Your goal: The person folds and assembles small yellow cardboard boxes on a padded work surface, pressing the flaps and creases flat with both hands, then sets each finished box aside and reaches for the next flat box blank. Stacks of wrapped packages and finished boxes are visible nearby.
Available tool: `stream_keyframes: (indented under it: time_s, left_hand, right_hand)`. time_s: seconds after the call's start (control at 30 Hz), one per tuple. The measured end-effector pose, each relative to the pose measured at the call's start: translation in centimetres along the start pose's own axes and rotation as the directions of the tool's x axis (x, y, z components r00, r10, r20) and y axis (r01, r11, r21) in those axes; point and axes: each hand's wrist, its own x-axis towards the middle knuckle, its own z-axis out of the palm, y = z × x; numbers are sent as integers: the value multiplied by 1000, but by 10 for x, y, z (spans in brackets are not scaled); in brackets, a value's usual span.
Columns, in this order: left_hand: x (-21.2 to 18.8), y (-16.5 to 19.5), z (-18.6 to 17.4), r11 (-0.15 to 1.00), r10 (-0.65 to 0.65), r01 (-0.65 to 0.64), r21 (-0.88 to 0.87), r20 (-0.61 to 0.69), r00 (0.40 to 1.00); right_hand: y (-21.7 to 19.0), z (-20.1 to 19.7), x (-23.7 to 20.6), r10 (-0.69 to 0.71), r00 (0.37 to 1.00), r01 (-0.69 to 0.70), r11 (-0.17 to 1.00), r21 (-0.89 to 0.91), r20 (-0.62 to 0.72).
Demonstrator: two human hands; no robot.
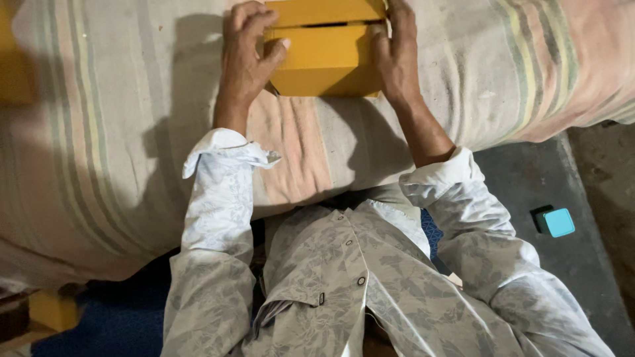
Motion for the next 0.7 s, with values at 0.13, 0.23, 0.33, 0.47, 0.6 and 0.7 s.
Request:
stream_keyframes:
  time_s: [0.13, 0.23, 0.33, 0.47, 0.6, 0.7]
  left_hand:
    - [-11, -6, 21, 981, -59, 51, -188, -34, 998]
    - [-17, -3, 36, 998, -35, 29, -59, -93, 995]
    - [-24, 8, 47, 995, -42, 52, 88, -110, 993]
    - [-25, 19, 44, 980, -120, 137, 141, -121, 985]
    - [-21, 16, 33, 988, -152, 154, -3, -169, 974]
    - [-25, 14, 32, 985, -97, 117, 129, -156, 983]
  right_hand:
    - [-38, -8, 17, 392, 910, -411, 895, 173, 134]
    - [-74, -12, 41, 490, 843, -410, 852, -325, 223]
    - [-104, 6, 53, 432, 860, -137, 707, -693, 271]
    - [-118, 59, 61, 287, 840, 141, 703, -697, 460]
    - [-109, 91, 62, 106, 820, 315, 738, -597, 563]
    - [-94, 75, 64, 43, 813, 312, 809, -497, 581]
